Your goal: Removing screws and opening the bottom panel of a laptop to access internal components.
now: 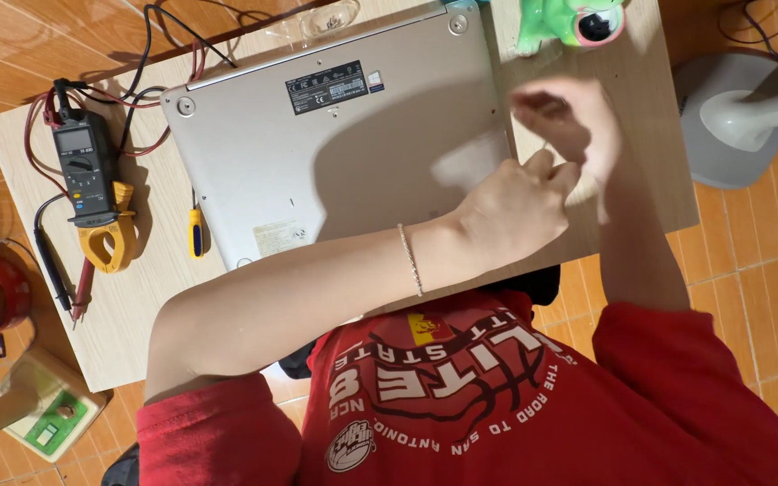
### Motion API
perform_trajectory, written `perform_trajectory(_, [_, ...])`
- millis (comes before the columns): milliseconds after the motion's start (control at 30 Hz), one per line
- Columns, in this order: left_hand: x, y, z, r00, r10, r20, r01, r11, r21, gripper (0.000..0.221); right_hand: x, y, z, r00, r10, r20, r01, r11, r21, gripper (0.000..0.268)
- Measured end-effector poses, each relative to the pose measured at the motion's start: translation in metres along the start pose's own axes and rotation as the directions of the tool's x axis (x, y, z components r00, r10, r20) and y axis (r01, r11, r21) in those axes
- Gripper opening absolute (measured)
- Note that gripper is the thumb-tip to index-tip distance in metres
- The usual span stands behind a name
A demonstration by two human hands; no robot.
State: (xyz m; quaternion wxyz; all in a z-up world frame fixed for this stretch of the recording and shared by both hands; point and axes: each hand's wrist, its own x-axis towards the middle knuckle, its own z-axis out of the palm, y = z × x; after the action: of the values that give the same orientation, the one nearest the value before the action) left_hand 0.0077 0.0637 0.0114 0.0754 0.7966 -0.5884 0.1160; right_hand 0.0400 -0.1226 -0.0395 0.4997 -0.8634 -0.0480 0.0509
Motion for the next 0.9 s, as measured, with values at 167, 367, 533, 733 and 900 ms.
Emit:
perform_trajectory(167, [-0.022,-0.007,0.0,0.988,-0.052,0.146,0.058,0.998,-0.031,0.013,-0.068,0.009,0.002,0.992,0.085,0.093,-0.066,0.978,-0.198,0.019])
perform_trajectory(367, [-0.067,-0.025,-0.011,0.98,-0.2,-0.015,0.195,0.966,-0.168,0.018,-0.094,0.003,0.016,0.989,0.042,0.141,-0.015,0.982,-0.187,0.025])
perform_trajectory(533, [-0.114,-0.043,-0.027,0.923,-0.379,-0.057,0.333,0.867,-0.371,0.028,-0.095,0.011,0.025,0.992,0.087,0.093,-0.075,0.99,-0.122,0.018])
perform_trajectory(733, [-0.181,-0.061,-0.057,0.76,-0.64,-0.116,0.5,0.689,-0.525,0.022,-0.086,0.009,0.024,0.979,0.165,0.12,-0.148,0.979,-0.137,0.013])
perform_trajectory(900, [-0.248,-0.079,-0.061,0.47,-0.882,-0.045,0.609,0.36,-0.707,0.017,-0.079,0.008,0.018,0.938,0.251,0.241,-0.206,0.959,-0.196,0.016])
